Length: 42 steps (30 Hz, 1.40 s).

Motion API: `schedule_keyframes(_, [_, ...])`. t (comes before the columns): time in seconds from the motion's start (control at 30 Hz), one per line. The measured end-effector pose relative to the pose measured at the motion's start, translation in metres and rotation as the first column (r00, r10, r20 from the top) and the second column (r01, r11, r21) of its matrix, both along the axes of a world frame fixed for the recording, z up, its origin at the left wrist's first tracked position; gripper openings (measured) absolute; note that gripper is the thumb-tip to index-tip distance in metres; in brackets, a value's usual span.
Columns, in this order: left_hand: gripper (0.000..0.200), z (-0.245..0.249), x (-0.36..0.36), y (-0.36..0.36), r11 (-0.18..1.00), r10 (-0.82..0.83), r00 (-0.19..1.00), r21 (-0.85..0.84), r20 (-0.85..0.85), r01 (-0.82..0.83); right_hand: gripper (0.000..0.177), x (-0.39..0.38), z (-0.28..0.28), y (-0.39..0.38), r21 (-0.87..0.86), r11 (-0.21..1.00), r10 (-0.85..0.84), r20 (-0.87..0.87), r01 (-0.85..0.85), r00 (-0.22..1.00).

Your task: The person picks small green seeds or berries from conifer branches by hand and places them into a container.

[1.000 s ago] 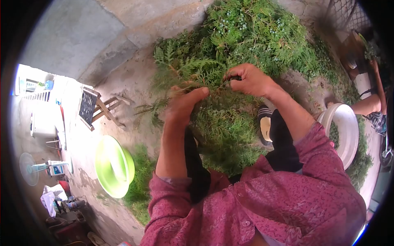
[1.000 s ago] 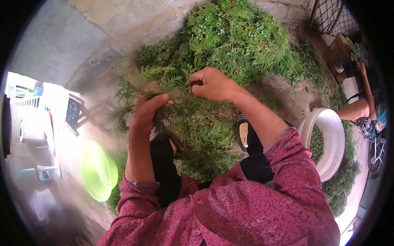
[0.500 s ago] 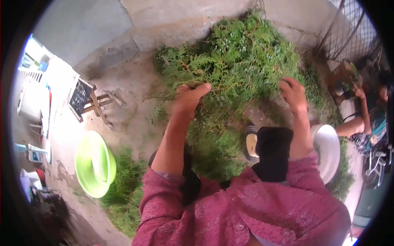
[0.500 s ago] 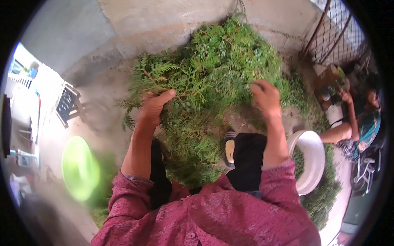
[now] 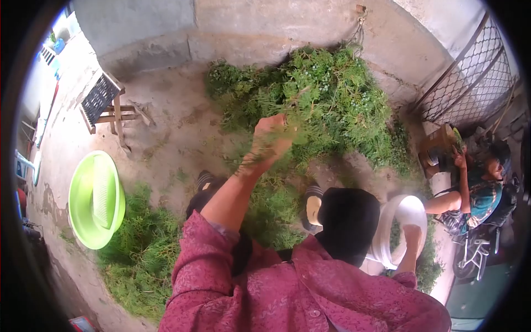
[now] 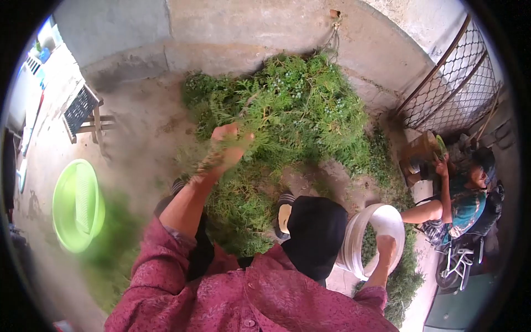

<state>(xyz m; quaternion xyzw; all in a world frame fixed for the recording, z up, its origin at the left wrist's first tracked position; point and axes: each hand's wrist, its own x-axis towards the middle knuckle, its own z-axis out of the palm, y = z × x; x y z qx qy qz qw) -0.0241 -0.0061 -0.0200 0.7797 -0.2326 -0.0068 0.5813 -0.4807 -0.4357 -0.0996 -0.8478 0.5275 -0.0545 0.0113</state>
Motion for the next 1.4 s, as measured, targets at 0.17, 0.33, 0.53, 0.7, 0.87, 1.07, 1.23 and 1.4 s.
schedule_keyframes(0.17, [0.021, 0.007, 0.003, 0.006, 0.899, -0.137, 0.976, 0.434, 0.167, 0.052, 0.026, 0.14, 0.094, 0.095, 0.182, 0.953, 0.202, 0.221, -0.243, 0.954])
schedule_keyframes(0.33, [0.021, 0.016, 0.001, 0.008, 0.896, -0.029, 0.984, 0.44, 0.176, -0.052, 0.023, 0.258, 0.134, 0.206, 0.321, 0.654, 0.409, 0.612, -0.685, 0.677])
schedule_keyframes(0.53, [0.02, 0.01, 0.016, 0.023, 0.857, -0.054, 0.987, 0.513, 0.152, -0.032, 0.034, 0.317, 0.141, 0.294, 0.417, 0.187, 0.122, 0.889, -0.89, 0.442])
schedule_keyframes(0.7, [0.017, 0.009, 0.018, 0.03, 0.923, -0.103, 0.979, 0.383, 0.176, 0.028, 0.035, 0.344, 0.133, 0.321, 0.44, 0.151, 0.113, 0.882, -0.885, 0.458])
schedule_keyframes(0.87, [0.022, 0.029, 0.005, 0.022, 0.805, 0.009, 0.996, 0.59, 0.09, -0.06, 0.026, 0.355, 0.106, 0.321, 0.515, 0.092, -0.09, 0.857, -0.852, 0.508])
schedule_keyframes(1.07, [0.036, -0.018, 0.026, 0.014, 0.987, -0.115, 0.992, 0.105, -0.06, 0.12, 0.021, 0.353, 0.119, 0.331, 0.641, 0.014, -0.432, 0.696, -0.767, 0.573])
schedule_keyframes(1.23, [0.037, 0.023, 0.004, 0.025, 0.897, -0.441, 0.822, -0.203, -0.36, 0.392, 0.019, 0.359, 0.096, 0.306, 0.477, 0.233, 0.153, 0.843, -0.847, 0.516])
schedule_keyframes(1.4, [0.04, 0.02, -0.001, 0.016, 0.784, -0.595, 0.745, -0.423, -0.301, 0.454, 0.017, 0.368, 0.098, 0.313, -0.023, 0.415, 0.767, 0.547, -0.91, 0.336])
